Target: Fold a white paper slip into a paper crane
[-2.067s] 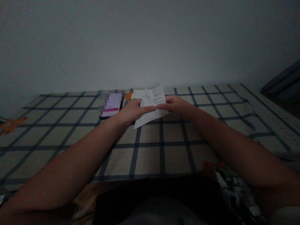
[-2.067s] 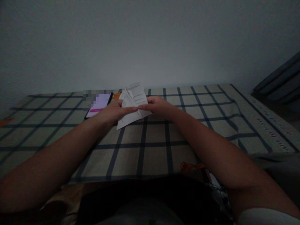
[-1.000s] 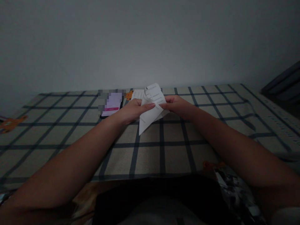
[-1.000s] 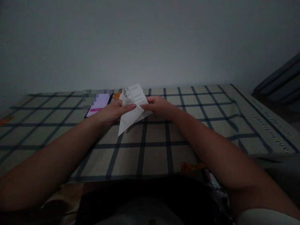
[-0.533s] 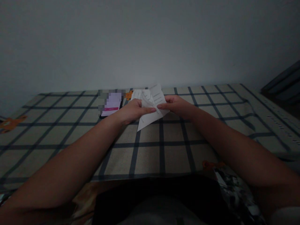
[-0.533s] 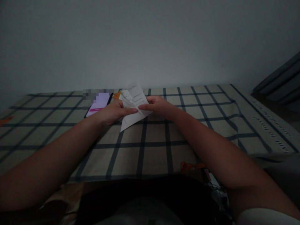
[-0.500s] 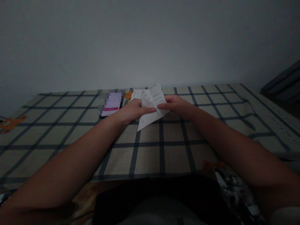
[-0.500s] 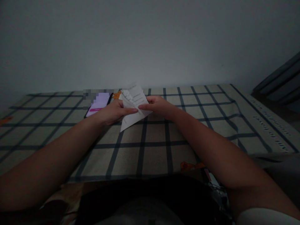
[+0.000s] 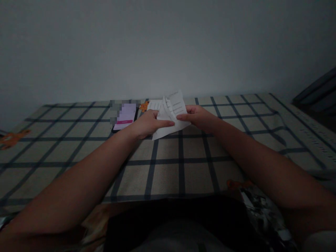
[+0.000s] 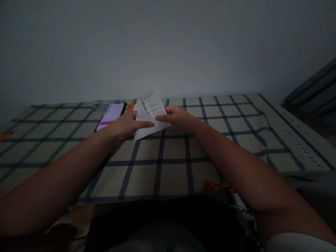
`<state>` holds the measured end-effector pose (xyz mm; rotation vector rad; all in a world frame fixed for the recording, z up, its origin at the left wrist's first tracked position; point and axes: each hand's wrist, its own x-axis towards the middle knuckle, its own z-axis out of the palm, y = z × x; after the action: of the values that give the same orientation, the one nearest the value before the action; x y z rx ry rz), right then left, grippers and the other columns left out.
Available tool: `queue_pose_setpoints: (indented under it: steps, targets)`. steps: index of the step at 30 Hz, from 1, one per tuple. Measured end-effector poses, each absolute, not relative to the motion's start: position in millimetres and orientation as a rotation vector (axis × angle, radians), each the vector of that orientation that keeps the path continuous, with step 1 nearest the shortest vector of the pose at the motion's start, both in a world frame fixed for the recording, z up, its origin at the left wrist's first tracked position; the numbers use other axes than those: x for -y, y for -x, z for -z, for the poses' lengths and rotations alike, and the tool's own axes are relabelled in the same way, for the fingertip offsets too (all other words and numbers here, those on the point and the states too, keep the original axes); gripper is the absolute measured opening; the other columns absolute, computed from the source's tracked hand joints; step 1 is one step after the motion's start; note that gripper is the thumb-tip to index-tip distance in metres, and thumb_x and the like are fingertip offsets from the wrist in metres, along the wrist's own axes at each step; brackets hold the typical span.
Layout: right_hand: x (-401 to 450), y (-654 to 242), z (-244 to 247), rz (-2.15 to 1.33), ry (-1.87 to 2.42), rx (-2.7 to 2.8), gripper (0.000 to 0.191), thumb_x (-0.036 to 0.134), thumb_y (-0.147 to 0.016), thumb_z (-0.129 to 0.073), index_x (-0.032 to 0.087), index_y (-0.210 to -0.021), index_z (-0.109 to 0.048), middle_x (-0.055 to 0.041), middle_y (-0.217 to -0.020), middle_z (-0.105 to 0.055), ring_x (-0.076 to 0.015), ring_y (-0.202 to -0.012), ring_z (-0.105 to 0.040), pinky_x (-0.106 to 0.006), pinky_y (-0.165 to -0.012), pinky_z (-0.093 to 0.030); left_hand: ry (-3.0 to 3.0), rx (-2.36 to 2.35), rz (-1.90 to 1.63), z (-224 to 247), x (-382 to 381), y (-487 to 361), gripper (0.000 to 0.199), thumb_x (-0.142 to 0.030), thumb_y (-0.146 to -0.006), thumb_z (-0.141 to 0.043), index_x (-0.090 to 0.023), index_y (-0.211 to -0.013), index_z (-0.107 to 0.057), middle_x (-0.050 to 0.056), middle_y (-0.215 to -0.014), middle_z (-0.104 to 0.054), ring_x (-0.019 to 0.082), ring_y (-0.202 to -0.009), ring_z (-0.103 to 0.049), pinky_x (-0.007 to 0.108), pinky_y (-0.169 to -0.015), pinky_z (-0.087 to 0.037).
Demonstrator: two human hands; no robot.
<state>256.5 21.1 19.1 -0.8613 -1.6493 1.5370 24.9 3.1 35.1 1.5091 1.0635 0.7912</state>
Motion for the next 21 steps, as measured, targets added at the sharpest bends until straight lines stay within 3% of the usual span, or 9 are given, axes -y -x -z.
queue_pose_setpoints:
  steps: [10,15,21]
  targets:
    - [-21.0,-258.3,-17.9,-1.483,0.905,1.731,0.038,0.041,-0.078,-0.086,0.02,-0.108,-0.081,-0.0081,-0.117,-0.08,-0.0223,-0.1,-0.074,-0.035,-0.091,-0.058,-1.5,-1.107,-0.793,-31.2,-3.6,-27.8,0.052,-0.031,-0.061,-0.091,-0.019,-0.11,-0.081,0.012,-0.117,-0.08,0.031,-0.11,-0.074,0.042,-0.099,-0.057]
    - [-22.3,-259.1,-15.7,-1.441,0.888,1.796,0.041,0.045,-0.08,-0.085,0.02,-0.112,-0.08,-0.0074,-0.118,-0.08,-0.0218,-0.102,-0.074,-0.034,-0.092,-0.058,-1.428,-1.103,-0.808,-28.9,-2.2,-28.7,0.055,-0.039,-0.062,-0.093,-0.015,-0.11,-0.081,0.015,-0.112,-0.08,0.03,-0.098,-0.076,0.043,-0.092,-0.059]
    - [-20.5,-258.4,-17.3,-1.471,0.873,1.789,0.042,0.045,-0.078,-0.087,0.022,-0.112,-0.081,-0.0066,-0.119,-0.08,-0.0218,-0.105,-0.074,-0.035,-0.096,-0.057,-1.39,-1.009,-0.825,-31.3,-2.9,-27.8,0.054,-0.038,-0.061,-0.094,-0.015,-0.108,-0.08,0.015,-0.116,-0.08,0.03,-0.104,-0.076,0.043,-0.095,-0.06]
